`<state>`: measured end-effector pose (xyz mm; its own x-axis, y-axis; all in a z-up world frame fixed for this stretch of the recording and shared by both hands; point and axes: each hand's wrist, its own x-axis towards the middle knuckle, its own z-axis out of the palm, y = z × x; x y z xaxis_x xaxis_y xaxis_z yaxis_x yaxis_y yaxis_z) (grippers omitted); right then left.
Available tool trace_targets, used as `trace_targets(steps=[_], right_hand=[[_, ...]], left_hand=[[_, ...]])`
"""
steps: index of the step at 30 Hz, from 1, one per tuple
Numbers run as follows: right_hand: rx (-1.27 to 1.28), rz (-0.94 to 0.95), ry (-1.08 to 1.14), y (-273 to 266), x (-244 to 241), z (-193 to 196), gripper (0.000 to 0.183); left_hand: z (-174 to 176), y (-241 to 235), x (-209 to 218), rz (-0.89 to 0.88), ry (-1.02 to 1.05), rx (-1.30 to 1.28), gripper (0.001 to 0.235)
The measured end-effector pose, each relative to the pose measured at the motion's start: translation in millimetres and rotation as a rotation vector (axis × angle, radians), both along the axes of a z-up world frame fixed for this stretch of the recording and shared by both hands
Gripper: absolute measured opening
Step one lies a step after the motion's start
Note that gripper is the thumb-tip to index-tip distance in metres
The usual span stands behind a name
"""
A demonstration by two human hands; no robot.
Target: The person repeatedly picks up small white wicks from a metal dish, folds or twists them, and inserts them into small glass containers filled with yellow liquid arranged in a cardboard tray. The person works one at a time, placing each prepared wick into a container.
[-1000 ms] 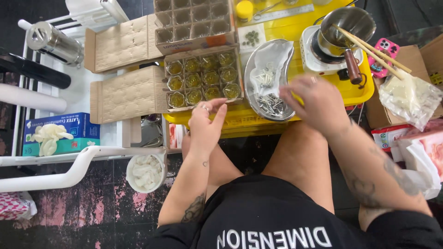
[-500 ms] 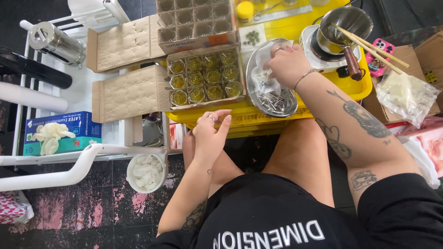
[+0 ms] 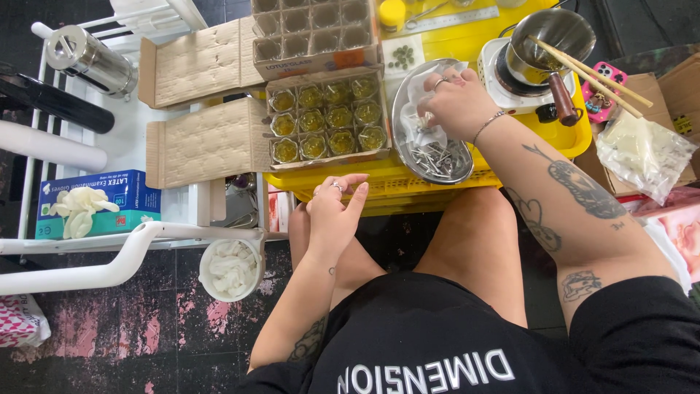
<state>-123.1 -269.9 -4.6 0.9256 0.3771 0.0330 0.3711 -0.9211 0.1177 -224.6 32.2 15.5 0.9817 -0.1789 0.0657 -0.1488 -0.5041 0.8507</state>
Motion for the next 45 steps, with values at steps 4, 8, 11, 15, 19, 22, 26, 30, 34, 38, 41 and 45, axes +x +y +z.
trace_targets(steps=[4, 8, 11, 15, 19, 22, 26, 30, 34, 38, 41, 45], right_hand=[[0.094, -0.046, 0.054, -4, 8, -12, 0.014], [0.259, -0.162, 0.196, 3, 9, -13, 0.022], [0.307, -0.203, 0.224, 4, 6, -16, 0.025], [0.364, -0.220, 0.195, 1, 2, -19, 0.023], [0.395, -0.220, 0.153, -2, -4, -24, 0.021], [0.435, -0.197, 0.090, -2, -9, -25, 0.018], [0.435, -0.164, 0.008, 1, -16, -22, 0.011], [0.469, -0.135, -0.065, 0, -22, -20, 0.010], [0.534, -0.112, -0.139, 0, -31, -7, 0.011], [0.877, -0.181, -0.069, 8, -46, 21, 0.015], [1.108, -0.224, 0.025, 13, -60, 27, 0.016], [1.413, -0.150, 0.131, 19, -84, 23, 0.013]], left_hand=[[-4, -2, -1, -0.003, -0.026, 0.036, 0.021], [-4, -6, -3, -0.017, -0.011, 0.041, 0.023], [-4, -9, -3, -0.031, -0.024, 0.027, 0.023], [-5, -10, -4, -0.049, -0.059, 0.046, 0.023], [-4, -16, -5, -0.059, -0.092, 0.072, 0.022], [-5, -26, -2, -0.082, -0.020, 0.020, 0.022], [-9, -49, 5, -0.101, -0.274, 0.177, 0.020], [-12, -70, 14, -0.098, -0.360, 0.249, 0.021], [-12, -81, 22, -0.078, -0.388, 0.293, 0.023], [-8, -83, 25, -0.032, -0.391, 0.231, 0.028], [-2, -80, 22, -0.029, -0.361, 0.107, 0.034], [13, -75, 9, -0.071, -0.287, -0.109, 0.037]])
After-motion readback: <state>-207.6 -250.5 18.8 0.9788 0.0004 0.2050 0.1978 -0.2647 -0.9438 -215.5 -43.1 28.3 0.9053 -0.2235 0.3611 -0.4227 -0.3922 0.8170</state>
